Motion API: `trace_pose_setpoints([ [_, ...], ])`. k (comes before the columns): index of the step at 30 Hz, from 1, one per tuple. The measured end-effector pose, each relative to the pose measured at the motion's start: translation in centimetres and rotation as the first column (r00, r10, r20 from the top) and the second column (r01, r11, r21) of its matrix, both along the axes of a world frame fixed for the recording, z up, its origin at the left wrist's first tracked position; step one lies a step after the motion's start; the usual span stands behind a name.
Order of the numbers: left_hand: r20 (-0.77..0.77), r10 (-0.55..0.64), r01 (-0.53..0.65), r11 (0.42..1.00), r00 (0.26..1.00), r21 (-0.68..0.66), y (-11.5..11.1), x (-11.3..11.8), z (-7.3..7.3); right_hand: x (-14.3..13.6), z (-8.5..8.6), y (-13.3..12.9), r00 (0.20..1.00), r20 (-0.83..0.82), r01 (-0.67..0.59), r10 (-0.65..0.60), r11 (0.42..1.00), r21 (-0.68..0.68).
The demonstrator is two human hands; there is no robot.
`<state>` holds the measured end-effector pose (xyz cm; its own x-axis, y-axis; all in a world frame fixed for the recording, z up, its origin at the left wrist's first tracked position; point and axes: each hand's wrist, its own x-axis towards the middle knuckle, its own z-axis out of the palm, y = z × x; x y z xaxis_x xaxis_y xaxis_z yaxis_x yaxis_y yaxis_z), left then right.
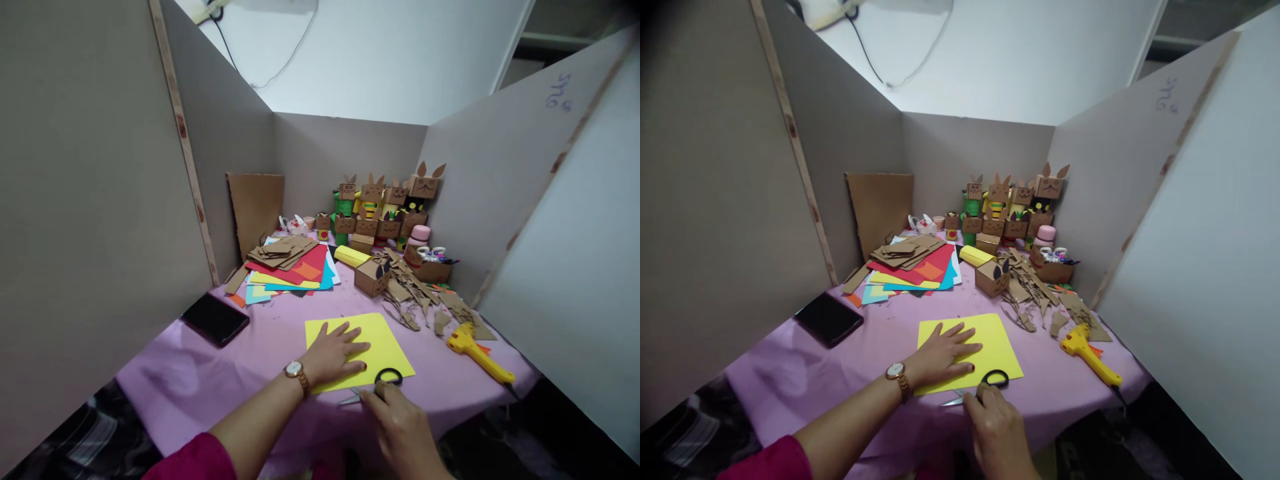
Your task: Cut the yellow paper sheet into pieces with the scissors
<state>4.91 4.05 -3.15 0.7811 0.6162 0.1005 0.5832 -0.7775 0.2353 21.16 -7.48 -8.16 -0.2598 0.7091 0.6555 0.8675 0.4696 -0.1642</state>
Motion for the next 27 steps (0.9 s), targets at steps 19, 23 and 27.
trace_pose_setpoints([
  [19,-0.033,-0.001,0.0,1.0,0.999,-0.016,0.2,-2.8,0.6,-0.1,0.2,-0.4,0.999,0.035,-0.029,0.028,1.0,0.011],
  [23,-0.034,0.006,-0.006,1.0,0.999,-0.023,0.1,-2.6,0.4,-1.1,0.5,0.0,1.0,0.012,-0.016,0.017,1.0,-0.015],
  [27,-0.027,0.002,-0.003,1.0,1.0,-0.018,0.2,-2.6,0.4,-1.3,0.3,0.1,1.0,-0.002,-0.026,0.026,1.0,-0.016],
])
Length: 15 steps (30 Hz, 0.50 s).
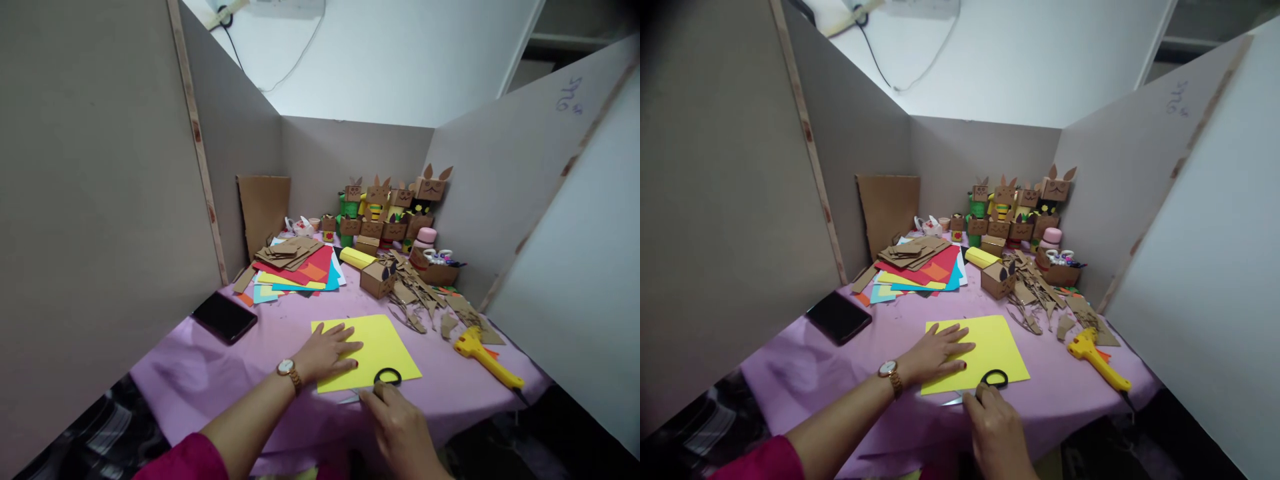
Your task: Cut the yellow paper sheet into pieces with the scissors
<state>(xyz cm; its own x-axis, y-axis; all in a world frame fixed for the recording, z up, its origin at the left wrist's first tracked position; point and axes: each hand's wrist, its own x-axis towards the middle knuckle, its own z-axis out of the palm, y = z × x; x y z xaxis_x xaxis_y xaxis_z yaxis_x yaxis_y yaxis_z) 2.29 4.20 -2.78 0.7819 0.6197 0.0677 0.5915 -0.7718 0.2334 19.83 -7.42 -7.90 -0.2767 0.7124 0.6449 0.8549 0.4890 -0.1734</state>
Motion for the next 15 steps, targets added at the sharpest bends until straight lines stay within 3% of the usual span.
trace_pose_setpoints([
  [4,0.009,-0.001,0.001,1.0,1.0,0.002,0.06,-0.09,-0.09,0.32,-0.08,-0.42,0.998,0.058,-0.019,0.02,1.0,-0.017],
  [10,0.012,0.006,-0.006,1.0,1.0,-0.002,0.02,-0.05,-0.18,-0.56,-0.4,-0.17,1.0,0.006,0.005,-0.005,0.999,0.05],
  [15,0.007,0.008,-0.008,1.0,1.0,-0.013,0.03,-0.07,-0.17,-0.24,-0.44,-0.56,0.998,0.055,-0.027,0.027,1.0,0.009],
])
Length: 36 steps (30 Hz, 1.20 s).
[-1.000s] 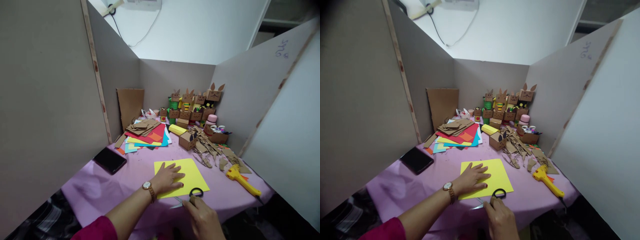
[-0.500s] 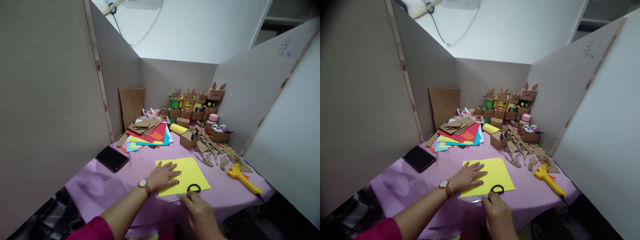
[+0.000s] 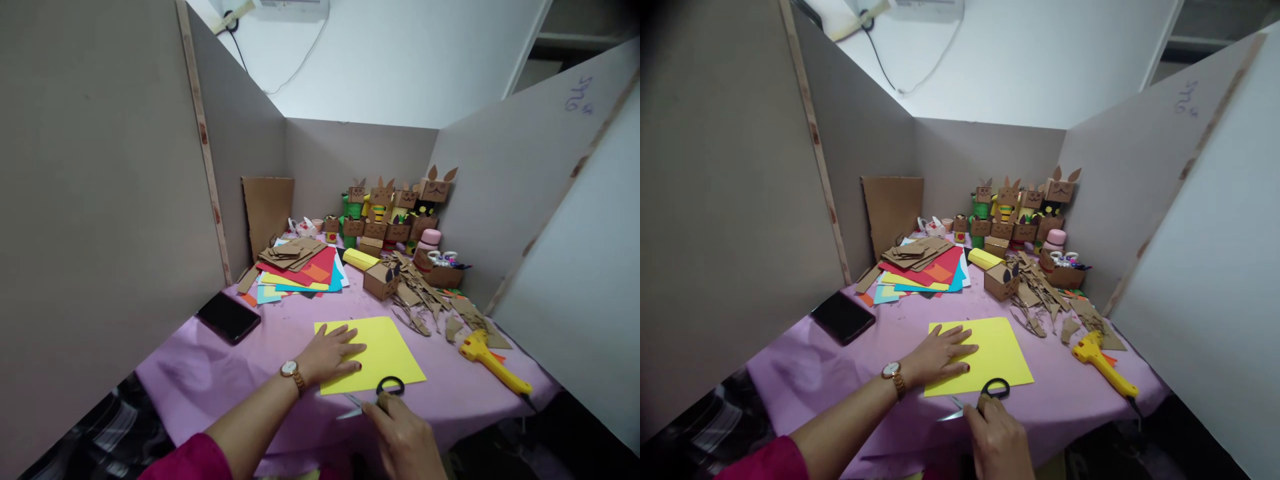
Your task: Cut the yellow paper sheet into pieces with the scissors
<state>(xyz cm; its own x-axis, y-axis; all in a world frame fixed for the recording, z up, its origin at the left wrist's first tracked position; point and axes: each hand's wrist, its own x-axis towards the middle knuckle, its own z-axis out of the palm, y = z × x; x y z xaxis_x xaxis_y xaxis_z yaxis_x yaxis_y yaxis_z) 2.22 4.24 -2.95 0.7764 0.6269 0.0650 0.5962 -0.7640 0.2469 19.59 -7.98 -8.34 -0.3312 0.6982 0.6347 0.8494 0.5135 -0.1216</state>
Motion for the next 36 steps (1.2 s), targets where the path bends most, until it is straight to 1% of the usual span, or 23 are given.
trace_pose_setpoints([
  [6,0.004,0.0,0.0,1.0,1.0,0.008,0.0,0.0,0.0,-0.9,0.6,0.0,0.999,-0.02,0.034,-0.034,0.999,-0.042],
  [11,0.003,0.007,-0.007,1.0,1.0,0.008,-0.1,0.0,0.0,-1.0,0.6,-0.2,1.0,-0.019,0.007,-0.008,0.999,-0.046],
  [17,0.008,0.009,-0.009,1.0,1.0,0.014,-0.2,0.0,0.0,-1.8,0.6,0.0,0.999,-0.043,0.003,-0.006,0.997,-0.074],
  [22,0.007,-0.001,0.001,1.0,1.0,0.018,-0.2,0.0,-0.1,-1.8,0.3,0.0,0.999,-0.035,-0.018,0.015,0.998,-0.061],
  [27,0.011,0.007,-0.008,1.0,1.0,0.029,-0.2,0.1,-0.1,-2.1,0.6,0.0,0.999,-0.038,-0.025,0.023,0.998,-0.065],
  [30,0.006,0.001,-0.001,1.0,1.0,0.027,-0.3,0.0,0.0,-2.2,0.5,0.0,0.999,-0.036,-0.043,0.04,0.997,-0.069],
  [33,0.006,-0.002,0.002,1.0,1.0,0.025,-0.3,0.0,0.0,-2.1,0.4,-0.1,0.999,-0.019,-0.041,0.04,0.998,-0.052],
  [36,0.01,0.006,-0.006,1.0,1.0,0.027,-0.2,0.0,-0.1,-2.3,0.7,-0.1,0.999,-0.003,-0.034,0.034,0.999,-0.039],
])
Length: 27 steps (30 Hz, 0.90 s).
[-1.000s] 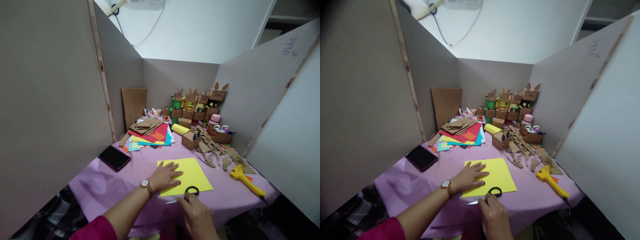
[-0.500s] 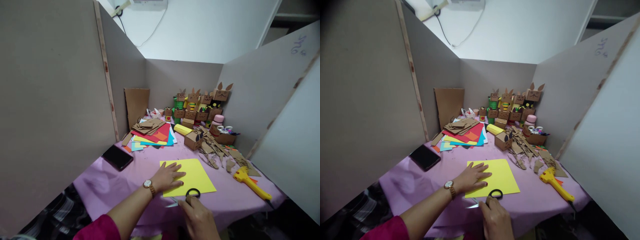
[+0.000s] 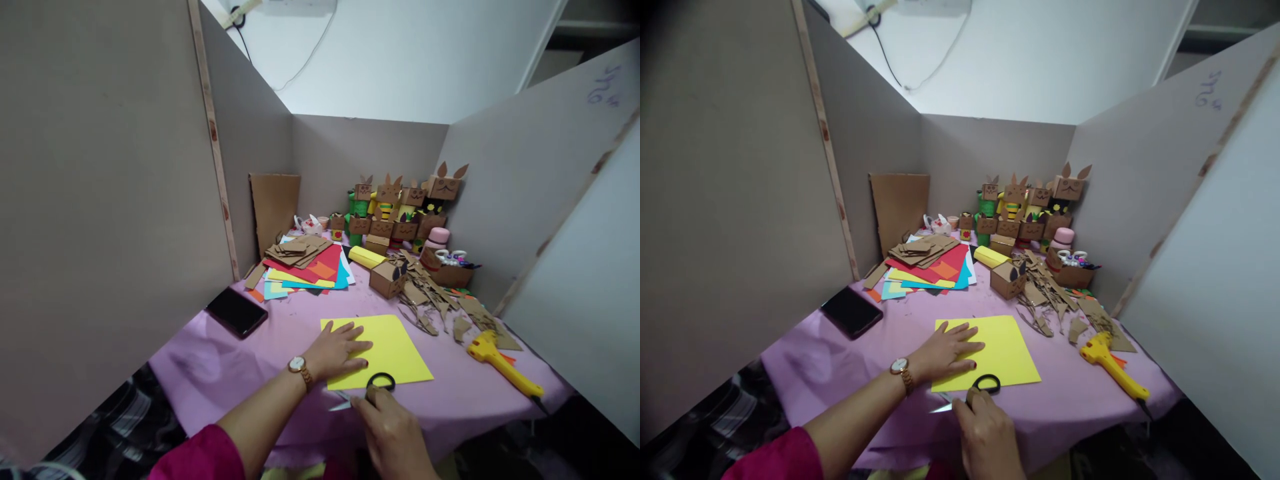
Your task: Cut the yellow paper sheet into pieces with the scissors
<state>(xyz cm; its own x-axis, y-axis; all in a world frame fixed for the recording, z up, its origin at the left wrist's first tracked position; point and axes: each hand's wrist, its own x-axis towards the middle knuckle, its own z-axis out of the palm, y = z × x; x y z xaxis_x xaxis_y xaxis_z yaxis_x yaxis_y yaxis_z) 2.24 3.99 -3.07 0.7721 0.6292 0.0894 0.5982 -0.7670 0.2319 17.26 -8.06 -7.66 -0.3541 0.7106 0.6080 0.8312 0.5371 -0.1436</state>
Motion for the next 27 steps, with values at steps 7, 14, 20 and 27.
trace_pose_setpoints([
  [7,0.011,0.002,-0.001,1.0,1.0,-0.011,0.0,0.0,0.0,-0.3,-0.2,0.1,1.0,0.0,-0.012,0.012,0.999,0.043],
  [14,0.024,0.001,-0.001,1.0,1.0,-0.025,-0.1,0.0,0.1,-0.8,-0.7,0.5,0.999,-0.031,-0.027,0.029,0.997,0.073],
  [20,0.028,0.014,-0.013,0.999,1.0,-0.039,-0.1,0.0,0.3,-1.0,-0.8,0.5,0.999,-0.027,-0.031,0.035,0.992,0.12],
  [27,0.014,0.028,-0.028,0.999,1.0,-0.036,-0.5,-0.2,1.5,1.9,1.1,-0.3,0.996,0.006,-0.091,0.093,0.97,0.225],
])
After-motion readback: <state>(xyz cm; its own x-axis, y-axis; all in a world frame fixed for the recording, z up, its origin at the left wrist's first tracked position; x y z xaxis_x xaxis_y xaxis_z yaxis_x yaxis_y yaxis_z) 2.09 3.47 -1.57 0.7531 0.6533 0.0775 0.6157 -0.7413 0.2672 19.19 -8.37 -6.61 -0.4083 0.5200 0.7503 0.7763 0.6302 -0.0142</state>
